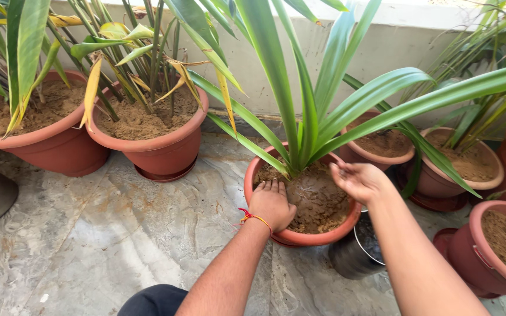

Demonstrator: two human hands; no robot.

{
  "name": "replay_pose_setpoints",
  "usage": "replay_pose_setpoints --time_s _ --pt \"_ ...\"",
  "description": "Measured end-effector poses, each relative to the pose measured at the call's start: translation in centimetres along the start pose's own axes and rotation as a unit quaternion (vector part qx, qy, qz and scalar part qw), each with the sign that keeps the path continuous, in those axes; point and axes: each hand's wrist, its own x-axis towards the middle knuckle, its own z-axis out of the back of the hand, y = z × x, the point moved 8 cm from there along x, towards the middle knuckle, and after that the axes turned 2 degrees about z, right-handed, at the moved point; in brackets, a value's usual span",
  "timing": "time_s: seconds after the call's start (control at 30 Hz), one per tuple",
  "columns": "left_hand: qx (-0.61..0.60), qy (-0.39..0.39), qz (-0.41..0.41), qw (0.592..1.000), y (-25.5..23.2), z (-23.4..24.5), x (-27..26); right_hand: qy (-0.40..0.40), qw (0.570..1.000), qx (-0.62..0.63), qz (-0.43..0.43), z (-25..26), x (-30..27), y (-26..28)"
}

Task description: The person waters a potted plant by scooping water from a metal pitcher with their hands and pouring it into the soil. They then press the soil around the plant base with both hands to settle it.

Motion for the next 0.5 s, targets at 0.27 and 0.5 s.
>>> replay_pose_setpoints --time_s 0.27,0.5 --pt "-0.017 0.000 0.005 1.000 -0.1 1.3 -0.6 0.012 0.995 -0.002 0.097 -8.4 2.1 -0.8" --pt "-0.013 -0.005 0.002 1.000 -0.1 1.2 -0.7 -0.044 0.980 -0.131 0.142 -8.4 -0.9 1.0"
